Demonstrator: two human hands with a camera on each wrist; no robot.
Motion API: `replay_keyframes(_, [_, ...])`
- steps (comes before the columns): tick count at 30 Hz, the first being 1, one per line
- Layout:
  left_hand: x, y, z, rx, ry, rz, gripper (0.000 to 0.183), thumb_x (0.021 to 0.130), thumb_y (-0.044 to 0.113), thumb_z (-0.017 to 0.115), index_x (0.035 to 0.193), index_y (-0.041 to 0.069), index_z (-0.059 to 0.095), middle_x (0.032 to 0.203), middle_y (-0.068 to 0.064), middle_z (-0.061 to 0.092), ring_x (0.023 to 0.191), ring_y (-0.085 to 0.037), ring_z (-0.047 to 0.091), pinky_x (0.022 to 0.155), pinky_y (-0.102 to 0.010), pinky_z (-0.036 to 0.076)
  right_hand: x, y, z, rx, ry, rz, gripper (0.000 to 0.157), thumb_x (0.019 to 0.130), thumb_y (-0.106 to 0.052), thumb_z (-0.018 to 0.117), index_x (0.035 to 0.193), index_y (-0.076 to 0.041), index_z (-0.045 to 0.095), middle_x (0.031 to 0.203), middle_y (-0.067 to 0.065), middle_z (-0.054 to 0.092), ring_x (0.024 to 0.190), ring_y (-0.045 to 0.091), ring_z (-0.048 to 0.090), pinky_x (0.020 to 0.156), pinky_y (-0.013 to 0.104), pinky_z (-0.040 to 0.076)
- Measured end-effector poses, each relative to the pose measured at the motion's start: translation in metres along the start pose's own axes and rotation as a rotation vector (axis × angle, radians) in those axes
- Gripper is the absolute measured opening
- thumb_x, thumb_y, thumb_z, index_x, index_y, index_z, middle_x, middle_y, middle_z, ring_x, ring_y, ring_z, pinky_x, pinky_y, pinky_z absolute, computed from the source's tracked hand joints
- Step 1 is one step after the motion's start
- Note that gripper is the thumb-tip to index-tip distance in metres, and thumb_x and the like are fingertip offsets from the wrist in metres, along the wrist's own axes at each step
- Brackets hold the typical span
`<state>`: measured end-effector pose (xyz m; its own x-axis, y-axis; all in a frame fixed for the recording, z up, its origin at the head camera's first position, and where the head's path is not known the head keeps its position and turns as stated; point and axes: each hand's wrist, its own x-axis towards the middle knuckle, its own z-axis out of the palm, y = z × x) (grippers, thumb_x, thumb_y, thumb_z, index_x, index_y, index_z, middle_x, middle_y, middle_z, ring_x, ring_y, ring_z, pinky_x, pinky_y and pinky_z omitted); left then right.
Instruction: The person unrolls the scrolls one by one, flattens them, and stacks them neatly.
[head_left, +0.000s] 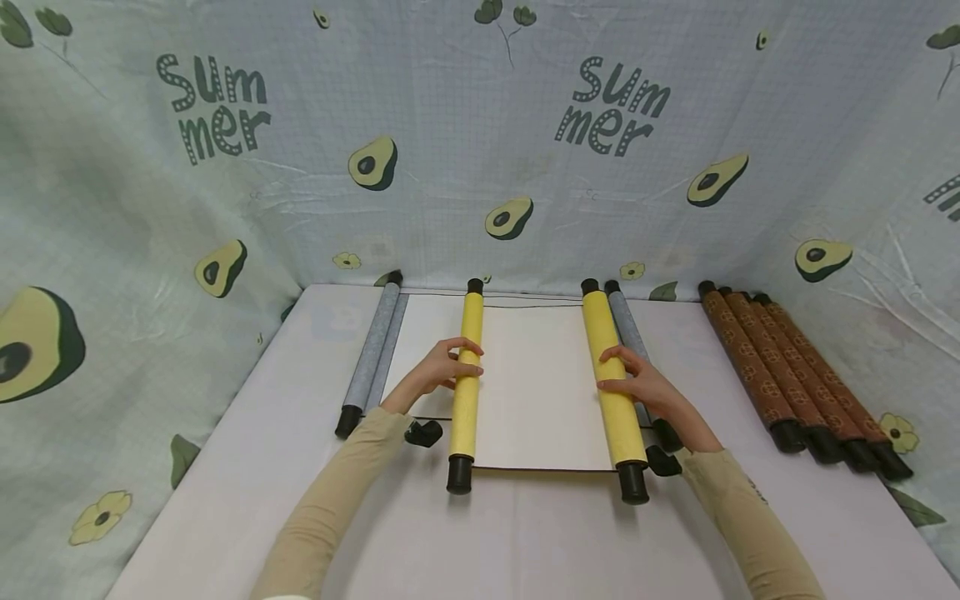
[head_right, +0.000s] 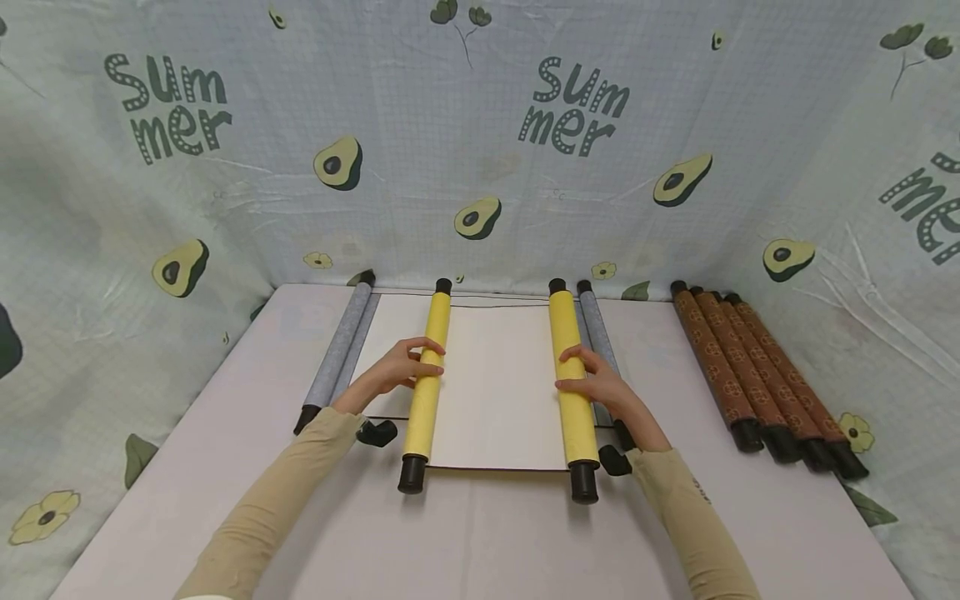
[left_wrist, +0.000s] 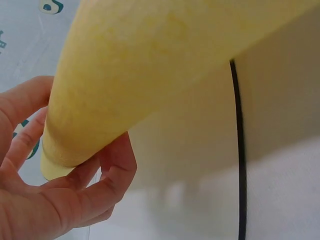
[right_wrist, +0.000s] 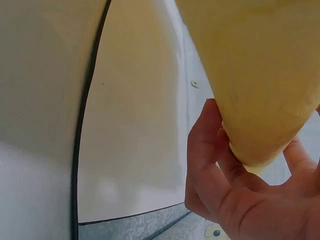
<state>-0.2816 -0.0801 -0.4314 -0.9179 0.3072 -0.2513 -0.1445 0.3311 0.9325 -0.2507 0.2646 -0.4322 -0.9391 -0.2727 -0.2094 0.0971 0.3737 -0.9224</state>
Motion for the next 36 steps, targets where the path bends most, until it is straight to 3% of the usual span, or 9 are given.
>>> replay_keyframes(6, [0.000, 0.000, -0.001, -0.016, 0.007, 0.030, 0.037, 0.078, 0.005, 0.065, 0.113, 0.004, 0.053, 0.099, -0.015, 0.053, 0.071, -0.017, 0.055, 0.053, -0.027, 0.047, -0.003, 0.000, -0.003, -0.018, 0.020, -0.018, 0.048, 0.079, -0.017, 0.065, 0.117, -0.009, 0.035, 0.124, 0.029, 0.030, 0.082, 0.027, 0.051, 0.066, 0.033, 0.047])
replay_keyframes(15, [0.000, -0.004, -0.003, -0.025, 0.003, 0.023, 0.042, 0.078, 0.003, 0.064, 0.118, 0.002, 0.050, 0.103, -0.018, 0.051, 0.072, -0.017, 0.054, 0.056, -0.027, 0.048, -0.006, 0.005, -0.006, -0.036, 0.023, -0.026, 0.049, 0.083, -0.016, 0.061, 0.122, -0.006, 0.032, 0.123, 0.030, 0.032, 0.084, 0.027, 0.050, 0.067, 0.032, 0.046])
replay_keyframes(22, [-0.025, 0.018, -0.005, -0.022, -0.010, 0.039, 0.042, 0.081, 0.001, 0.058, 0.121, -0.004, 0.047, 0.107, -0.020, 0.050, 0.074, -0.015, 0.052, 0.061, -0.027, 0.047, -0.005, 0.007, -0.010, 0.017, -0.002, -0.024, 0.043, 0.084, -0.013, 0.058, 0.118, -0.006, 0.033, 0.119, 0.028, 0.034, 0.083, 0.025, 0.050, 0.068, 0.033, 0.046])
replay_keyframes(31, [-0.005, -0.001, -0.008, -0.032, 0.019, 0.018, 0.041, 0.079, 0.006, 0.062, 0.118, 0.001, 0.053, 0.094, -0.011, 0.052, 0.069, -0.014, 0.052, 0.058, -0.028, 0.048, -0.006, 0.007, -0.013, 0.066, -0.026, -0.033, 0.037, 0.085, -0.013, 0.055, 0.116, -0.009, 0.036, 0.106, 0.020, 0.041, 0.082, 0.020, 0.051, 0.072, 0.032, 0.044])
replay_keyframes(36, [-0.004, -0.003, -0.008, -0.006, 0.042, 0.014, 0.039, 0.078, 0.010, 0.063, 0.116, 0.005, 0.056, 0.092, -0.010, 0.054, 0.067, -0.014, 0.054, 0.057, -0.029, 0.050, -0.007, 0.008, -0.015, 0.092, -0.032, -0.036, 0.036, 0.086, -0.012, 0.054, 0.117, -0.011, 0.036, 0.107, 0.018, 0.041, 0.082, 0.019, 0.051, 0.072, 0.032, 0.045])
